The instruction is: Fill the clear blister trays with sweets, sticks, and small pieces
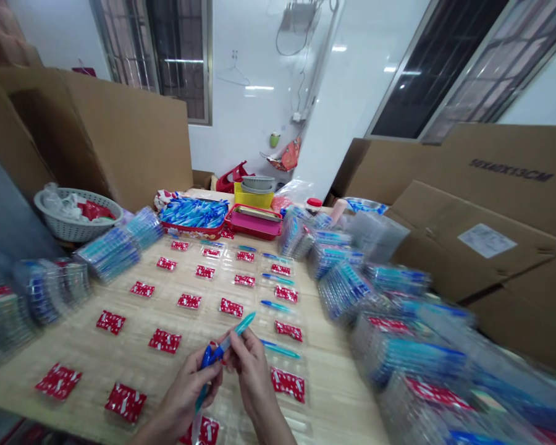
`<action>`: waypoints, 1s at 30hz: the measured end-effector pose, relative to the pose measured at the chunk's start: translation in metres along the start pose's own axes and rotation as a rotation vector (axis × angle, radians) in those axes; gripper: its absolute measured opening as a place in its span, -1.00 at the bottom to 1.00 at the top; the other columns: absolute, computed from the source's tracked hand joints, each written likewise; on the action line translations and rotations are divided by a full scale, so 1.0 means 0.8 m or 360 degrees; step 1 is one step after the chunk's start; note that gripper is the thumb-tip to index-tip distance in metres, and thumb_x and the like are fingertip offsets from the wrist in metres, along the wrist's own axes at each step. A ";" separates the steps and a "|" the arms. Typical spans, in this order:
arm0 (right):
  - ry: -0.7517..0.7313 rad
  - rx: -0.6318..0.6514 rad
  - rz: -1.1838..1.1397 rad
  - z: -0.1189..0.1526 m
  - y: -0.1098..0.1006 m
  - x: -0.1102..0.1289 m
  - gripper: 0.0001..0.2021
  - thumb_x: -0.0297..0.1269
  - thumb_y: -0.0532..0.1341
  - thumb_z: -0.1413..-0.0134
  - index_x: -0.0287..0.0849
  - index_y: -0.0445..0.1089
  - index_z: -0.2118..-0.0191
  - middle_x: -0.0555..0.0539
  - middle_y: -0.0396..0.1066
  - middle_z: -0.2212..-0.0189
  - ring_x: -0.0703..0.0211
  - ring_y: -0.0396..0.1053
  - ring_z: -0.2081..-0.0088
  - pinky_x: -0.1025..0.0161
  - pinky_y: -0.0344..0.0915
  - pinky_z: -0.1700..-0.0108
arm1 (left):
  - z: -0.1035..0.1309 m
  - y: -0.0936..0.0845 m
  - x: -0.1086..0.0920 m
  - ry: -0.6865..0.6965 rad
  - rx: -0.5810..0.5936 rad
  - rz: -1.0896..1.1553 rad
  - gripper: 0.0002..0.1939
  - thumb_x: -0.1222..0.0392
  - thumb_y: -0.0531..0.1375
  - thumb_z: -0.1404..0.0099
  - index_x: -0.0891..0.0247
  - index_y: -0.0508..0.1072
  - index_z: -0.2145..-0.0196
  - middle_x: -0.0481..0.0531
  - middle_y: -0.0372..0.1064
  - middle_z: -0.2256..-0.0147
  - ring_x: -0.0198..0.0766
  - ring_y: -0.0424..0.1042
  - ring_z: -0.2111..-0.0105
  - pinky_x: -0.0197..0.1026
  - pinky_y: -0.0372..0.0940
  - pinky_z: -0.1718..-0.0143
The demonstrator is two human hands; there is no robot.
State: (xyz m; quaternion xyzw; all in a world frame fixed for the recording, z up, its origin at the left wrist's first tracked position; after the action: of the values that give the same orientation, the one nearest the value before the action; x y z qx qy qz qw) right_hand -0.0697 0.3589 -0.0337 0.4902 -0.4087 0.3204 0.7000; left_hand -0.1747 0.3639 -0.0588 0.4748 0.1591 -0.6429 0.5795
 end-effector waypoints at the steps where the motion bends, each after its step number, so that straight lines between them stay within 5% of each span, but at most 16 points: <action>1: 0.0031 -0.0005 -0.0059 -0.001 0.001 -0.004 -0.68 -0.03 0.32 0.10 -0.22 0.39 0.44 0.02 0.35 0.59 0.36 0.16 0.63 0.39 0.07 0.58 | 0.000 -0.002 -0.001 0.0003 -0.0018 0.0016 -0.64 0.04 0.27 0.15 0.27 0.33 0.39 -0.15 0.26 0.64 -0.47 0.13 0.70 -0.36 -0.17 0.69; 8: -0.0051 -0.0047 -0.0055 -0.001 0.005 -0.004 -0.72 -0.06 0.31 0.07 -0.20 0.39 0.40 -0.03 0.42 0.51 0.28 0.30 0.54 0.36 0.22 0.50 | 0.001 -0.025 -0.011 -0.0029 -0.0174 0.0015 -0.70 0.12 0.20 0.24 0.27 0.32 0.48 -0.18 0.16 0.78 -0.44 0.09 0.75 -0.34 -0.16 0.70; 14: -0.0820 -0.0081 0.0735 0.027 0.004 0.021 -0.85 -0.24 0.23 -0.05 -0.14 0.42 0.25 -0.11 0.49 0.30 0.10 0.45 0.26 0.23 0.40 0.22 | 0.011 -0.022 -0.032 0.0073 -0.0190 0.0140 -0.28 0.12 0.17 0.21 0.43 0.25 0.03 -0.07 0.35 0.70 -0.42 0.15 0.75 -0.34 -0.10 0.69; 19: -0.1568 0.0146 0.1213 0.053 0.028 0.031 -0.70 -0.51 0.19 -0.03 -0.07 0.38 0.11 -0.10 0.50 0.27 0.11 0.47 0.23 0.21 0.44 0.20 | 0.011 -0.022 -0.030 0.0178 -0.0248 0.0142 -0.29 0.12 0.17 0.14 0.42 0.22 -0.01 -0.10 0.35 0.65 -0.40 0.19 0.74 -0.34 -0.11 0.71; 22: -0.1808 0.0250 0.1352 0.058 0.033 0.022 -0.57 -0.56 0.18 0.01 -0.07 0.33 0.00 -0.15 0.49 0.16 0.03 0.45 0.12 0.11 0.43 0.11 | 0.011 -0.024 -0.024 0.0193 -0.0278 0.0102 -0.36 0.16 0.16 0.14 0.40 0.27 0.04 -0.14 0.31 0.65 -0.41 0.18 0.74 -0.33 -0.07 0.71; 25: -0.1721 0.0200 0.1332 0.055 0.026 0.011 -0.58 -0.53 0.14 -0.04 -0.09 0.32 -0.04 -0.20 0.44 0.04 -0.03 0.42 0.04 0.07 0.43 0.08 | 0.014 -0.023 -0.025 0.0201 -0.0262 0.0112 -0.39 0.21 0.16 0.15 0.38 0.29 0.06 -0.15 0.31 0.62 -0.43 0.17 0.72 -0.34 -0.04 0.70; 30: -0.1240 -0.0162 0.0964 0.044 0.001 -0.001 -0.77 -0.39 0.19 -0.08 -0.10 0.42 0.12 -0.15 0.51 0.16 0.04 0.48 0.16 0.16 0.46 0.16 | 0.023 -0.015 -0.039 0.0289 -0.0129 0.0211 -0.44 0.27 0.16 0.19 0.36 0.34 0.12 -0.11 0.35 0.53 -0.46 0.17 0.69 -0.36 -0.06 0.70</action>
State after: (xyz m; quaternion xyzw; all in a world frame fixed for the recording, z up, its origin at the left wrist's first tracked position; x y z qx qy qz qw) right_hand -0.0800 0.3258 -0.0278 0.3980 -0.7791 0.2820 0.3938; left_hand -0.1972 0.3717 -0.0287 0.5168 0.2053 -0.5506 0.6226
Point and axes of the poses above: each hand's wrist, its own z-axis away from the middle knuckle, its own y-axis out of the palm, x = y × z, the point moved 6 cm from there along -z, towards the middle knuckle
